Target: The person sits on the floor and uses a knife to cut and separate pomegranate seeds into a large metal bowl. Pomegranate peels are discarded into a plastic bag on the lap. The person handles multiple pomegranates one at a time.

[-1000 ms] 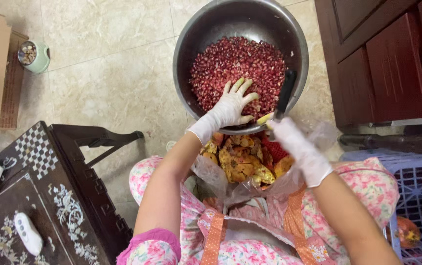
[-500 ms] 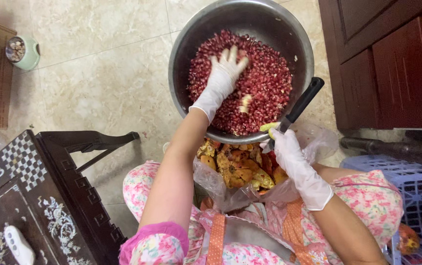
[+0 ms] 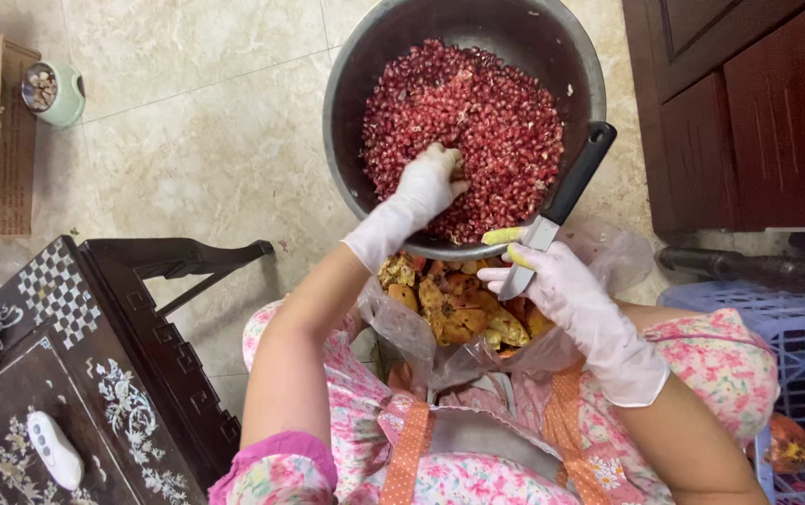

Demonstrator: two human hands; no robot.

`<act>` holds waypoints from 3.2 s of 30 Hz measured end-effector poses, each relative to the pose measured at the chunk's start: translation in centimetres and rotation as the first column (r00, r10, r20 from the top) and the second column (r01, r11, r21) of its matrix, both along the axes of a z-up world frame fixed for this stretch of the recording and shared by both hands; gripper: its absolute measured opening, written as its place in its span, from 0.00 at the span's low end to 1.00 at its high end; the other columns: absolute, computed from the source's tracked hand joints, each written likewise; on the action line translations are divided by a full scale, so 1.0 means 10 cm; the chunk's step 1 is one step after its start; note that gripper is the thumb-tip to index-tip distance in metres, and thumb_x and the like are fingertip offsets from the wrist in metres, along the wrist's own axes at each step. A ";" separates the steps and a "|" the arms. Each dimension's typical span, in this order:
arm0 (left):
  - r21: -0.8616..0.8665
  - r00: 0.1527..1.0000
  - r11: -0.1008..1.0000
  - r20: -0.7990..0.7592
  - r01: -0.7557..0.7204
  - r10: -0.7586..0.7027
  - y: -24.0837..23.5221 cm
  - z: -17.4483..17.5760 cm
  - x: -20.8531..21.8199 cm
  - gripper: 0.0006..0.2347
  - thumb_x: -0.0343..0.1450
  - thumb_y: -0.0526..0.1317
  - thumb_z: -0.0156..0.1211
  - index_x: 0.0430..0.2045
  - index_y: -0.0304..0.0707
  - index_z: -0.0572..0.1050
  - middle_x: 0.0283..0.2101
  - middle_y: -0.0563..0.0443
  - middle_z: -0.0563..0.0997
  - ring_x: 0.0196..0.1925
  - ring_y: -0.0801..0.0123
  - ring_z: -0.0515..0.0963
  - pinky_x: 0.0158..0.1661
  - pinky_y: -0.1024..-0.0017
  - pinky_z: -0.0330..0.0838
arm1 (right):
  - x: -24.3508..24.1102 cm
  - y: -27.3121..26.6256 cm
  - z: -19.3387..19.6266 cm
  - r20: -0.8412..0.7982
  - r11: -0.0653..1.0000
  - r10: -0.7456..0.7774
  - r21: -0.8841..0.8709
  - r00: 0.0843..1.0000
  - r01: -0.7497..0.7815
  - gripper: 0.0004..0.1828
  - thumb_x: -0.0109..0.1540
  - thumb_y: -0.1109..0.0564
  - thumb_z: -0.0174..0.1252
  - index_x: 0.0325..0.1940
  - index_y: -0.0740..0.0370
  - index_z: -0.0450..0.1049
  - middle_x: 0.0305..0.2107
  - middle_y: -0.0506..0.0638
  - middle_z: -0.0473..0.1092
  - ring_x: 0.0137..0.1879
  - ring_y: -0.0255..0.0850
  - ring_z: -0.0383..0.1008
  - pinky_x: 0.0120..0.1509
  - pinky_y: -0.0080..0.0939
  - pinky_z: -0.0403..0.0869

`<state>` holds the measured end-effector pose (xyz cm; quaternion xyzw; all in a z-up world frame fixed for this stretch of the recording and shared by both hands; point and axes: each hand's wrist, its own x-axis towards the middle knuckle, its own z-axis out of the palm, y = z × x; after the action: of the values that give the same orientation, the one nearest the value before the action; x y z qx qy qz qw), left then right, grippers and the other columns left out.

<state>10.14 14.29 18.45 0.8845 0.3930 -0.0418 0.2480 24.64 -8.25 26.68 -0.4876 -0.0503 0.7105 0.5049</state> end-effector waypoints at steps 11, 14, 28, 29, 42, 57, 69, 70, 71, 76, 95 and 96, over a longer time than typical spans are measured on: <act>-0.805 0.647 0.539 0.276 -0.248 0.710 0.01 0.15 -0.32 0.13 0.71 0.35 0.65 0.50 0.32 0.78 0.39 0.45 0.85 0.33 0.67 0.82 0.34 0.73 0.74 | 0.14 0.28 0.47 0.402 0.925 -0.351 0.289 0.846 0.246 0.20 0.67 0.66 0.51 0.64 0.66 0.71 0.49 0.56 0.77 0.41 0.41 0.79 0.45 0.35 0.80; -0.930 0.501 0.364 0.293 -0.049 0.815 -0.10 0.47 -0.38 0.15 0.70 0.33 0.64 0.52 0.33 0.76 0.39 0.46 0.85 0.35 0.67 0.83 0.35 0.74 0.76 | 0.16 0.43 0.58 0.576 0.969 -0.235 0.205 0.783 0.141 0.16 0.68 0.63 0.59 0.60 0.65 0.78 0.42 0.53 0.76 0.33 0.36 0.68 0.36 0.32 0.68; -0.872 0.412 0.489 0.451 0.017 0.791 -0.64 0.51 -0.21 0.16 0.69 0.35 0.68 0.51 0.39 0.74 0.40 0.55 0.82 0.35 0.77 0.80 0.33 0.81 0.69 | -0.10 0.78 0.06 0.752 0.968 -0.077 0.214 0.655 -0.132 0.10 0.65 0.56 0.63 0.47 0.63 0.78 0.29 0.40 0.75 0.32 0.29 0.70 0.35 0.30 0.68; -0.864 0.420 0.503 0.461 0.014 0.782 -0.65 0.50 -0.21 0.14 0.70 0.35 0.68 0.49 0.36 0.76 0.39 0.54 0.82 0.35 0.77 0.80 0.33 0.80 0.69 | -0.06 0.78 0.01 0.677 0.982 -0.024 0.154 0.736 -0.109 0.09 0.65 0.56 0.61 0.47 0.62 0.78 0.27 0.40 0.73 0.28 0.29 0.66 0.30 0.31 0.64; -0.844 0.434 0.516 0.415 -0.144 0.800 -0.65 0.26 -0.17 0.11 0.73 0.40 0.65 0.43 0.32 0.83 0.33 0.52 0.84 0.27 0.78 0.78 0.30 0.80 0.70 | -0.04 0.83 -0.17 0.765 0.936 -0.136 0.308 0.629 -0.171 0.10 0.63 0.61 0.65 0.48 0.65 0.79 0.37 0.44 0.78 0.42 0.30 0.76 0.48 0.29 0.73; -0.755 0.424 0.653 0.574 -0.057 0.701 -0.72 0.37 -0.07 0.17 0.71 0.30 0.69 0.54 0.30 0.74 0.45 0.47 0.79 0.45 0.72 0.78 0.48 0.75 0.76 | -0.07 0.86 -0.23 0.412 0.956 -0.262 0.232 0.872 0.178 0.08 0.63 0.64 0.58 0.46 0.63 0.75 0.29 0.43 0.77 0.20 0.28 0.65 0.21 0.30 0.64; -0.953 0.295 0.301 0.293 0.017 0.909 -0.69 0.25 -0.07 0.16 0.75 0.28 0.62 0.59 0.33 0.74 0.52 0.45 0.80 0.47 0.65 0.78 0.46 0.70 0.72 | -0.13 0.84 -0.31 0.499 0.965 -0.226 0.235 0.837 0.120 0.05 0.65 0.63 0.61 0.46 0.66 0.77 0.26 0.44 0.72 0.22 0.28 0.64 0.24 0.31 0.63; -0.941 0.293 0.332 0.334 0.057 0.896 -0.69 0.22 -0.07 0.18 0.72 0.26 0.62 0.58 0.33 0.74 0.51 0.45 0.80 0.48 0.65 0.79 0.48 0.70 0.74 | -0.14 0.84 -0.32 0.503 0.963 -0.233 0.238 0.832 0.125 0.05 0.66 0.63 0.62 0.46 0.66 0.77 0.26 0.44 0.71 0.22 0.28 0.63 0.23 0.31 0.62; -0.927 0.287 0.362 0.375 0.097 0.882 -0.69 0.20 -0.07 0.19 0.70 0.24 0.62 0.57 0.33 0.74 0.51 0.45 0.81 0.48 0.65 0.80 0.50 0.69 0.76 | -0.13 0.84 -0.33 0.507 0.962 -0.238 0.241 0.828 0.129 0.05 0.66 0.63 0.62 0.46 0.67 0.77 0.26 0.44 0.71 0.22 0.28 0.63 0.23 0.31 0.61; -0.898 0.310 0.418 0.441 0.139 0.842 -0.70 0.17 -0.07 0.26 0.63 0.22 0.62 0.58 0.39 0.74 0.50 0.49 0.81 0.48 0.71 0.79 0.53 0.73 0.77 | -0.08 0.85 -0.31 0.482 0.959 -0.239 0.255 0.843 0.127 0.05 0.68 0.61 0.58 0.47 0.65 0.76 0.26 0.43 0.71 0.21 0.28 0.63 0.23 0.30 0.63; -0.874 0.337 0.485 0.450 -0.026 0.827 -0.66 0.32 -0.07 0.13 0.70 0.33 0.68 0.47 0.23 0.79 0.42 0.45 0.84 0.38 0.71 0.83 0.40 0.75 0.78 | -0.11 0.83 -0.19 0.563 0.974 -0.175 0.217 0.808 0.060 0.05 0.66 0.60 0.61 0.45 0.64 0.76 0.26 0.42 0.72 0.22 0.27 0.64 0.22 0.30 0.62; -0.881 0.327 0.473 0.445 -0.009 0.834 -0.65 0.31 -0.06 0.13 0.71 0.33 0.66 0.48 0.23 0.79 0.42 0.45 0.85 0.38 0.71 0.83 0.40 0.76 0.78 | -0.10 0.84 -0.21 0.544 0.971 -0.188 0.228 0.818 0.071 0.05 0.66 0.60 0.61 0.45 0.64 0.76 0.25 0.42 0.71 0.21 0.28 0.63 0.22 0.30 0.62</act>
<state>9.52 7.75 21.53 0.4190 0.4010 0.3205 0.7489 23.66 0.11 24.58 -0.6246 -0.2335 0.4908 0.5608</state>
